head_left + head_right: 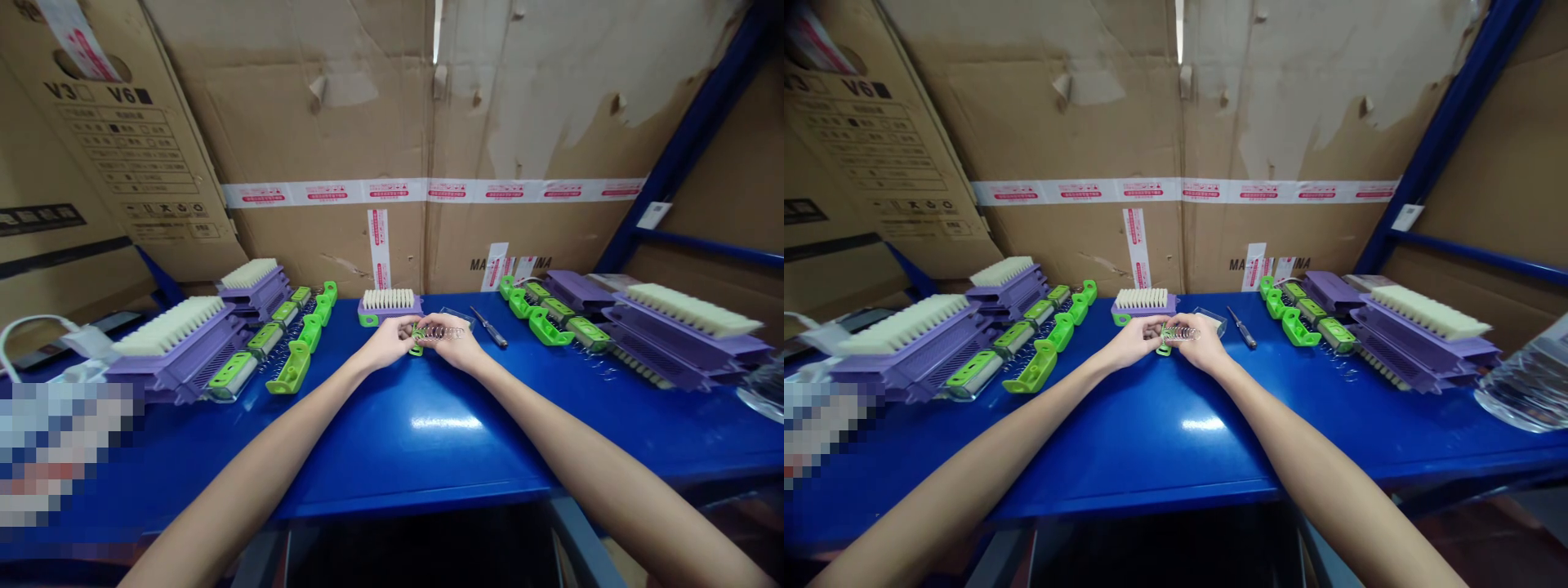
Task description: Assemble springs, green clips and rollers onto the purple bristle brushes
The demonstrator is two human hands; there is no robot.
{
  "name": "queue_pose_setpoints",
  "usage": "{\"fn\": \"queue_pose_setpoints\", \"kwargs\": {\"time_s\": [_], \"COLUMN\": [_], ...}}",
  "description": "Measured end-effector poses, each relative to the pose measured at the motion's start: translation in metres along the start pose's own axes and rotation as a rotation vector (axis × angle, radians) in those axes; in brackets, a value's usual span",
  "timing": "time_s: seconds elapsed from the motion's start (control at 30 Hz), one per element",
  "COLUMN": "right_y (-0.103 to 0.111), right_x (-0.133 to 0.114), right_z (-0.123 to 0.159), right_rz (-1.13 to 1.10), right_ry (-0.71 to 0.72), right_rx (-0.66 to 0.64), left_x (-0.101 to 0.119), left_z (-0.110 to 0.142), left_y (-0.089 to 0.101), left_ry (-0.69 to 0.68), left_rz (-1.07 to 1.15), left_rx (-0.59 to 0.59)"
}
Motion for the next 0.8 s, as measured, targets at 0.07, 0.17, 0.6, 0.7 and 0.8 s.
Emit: {"fn": "queue_pose_setpoints", "kwargs": {"time_s": [0.07,0.17,0.6,0.7,0.8], "right_y": [0.001,0.003,0.007,0.007,0.006], "right_x": [0.001,-0.001,0.000,0.002,0.000], "right_z": [0.000,0.000,-0.004,-0.003,-0.002], "right_rz": [0.018,0.030,-0.089,-0.134,-0.163], "right_ry": [-0.001,0.001,-0.079,-0.073,-0.097], "right_rx": [-0.021,-0.041,-0.189,-0.199,-0.187], "left_x": [0.001,0.003,0.000,-0.001,-0.002], "left_z": [-0.001,-0.001,-0.001,-0.001,-0.001], "left_y": [-0.001,-0.002,-0.006,-0.005,-0.004], "left_ry": [0.005,0.007,0.042,0.028,0.031], "left_rz": [-0.006,-0.009,0.110,0.142,0.155], "left_rx": [-0.001,-0.004,-0.046,-0.050,-0.033]}}
Point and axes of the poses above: each hand's wrist, its own z-axis away from the middle knuckle, its own y-axis out of the back of the hand, x = y × z, the point moved 1 cm from there along -z, towards the middle knuckle, and after that the axes turned 6 degrees about -y, right-handed, at the moved point
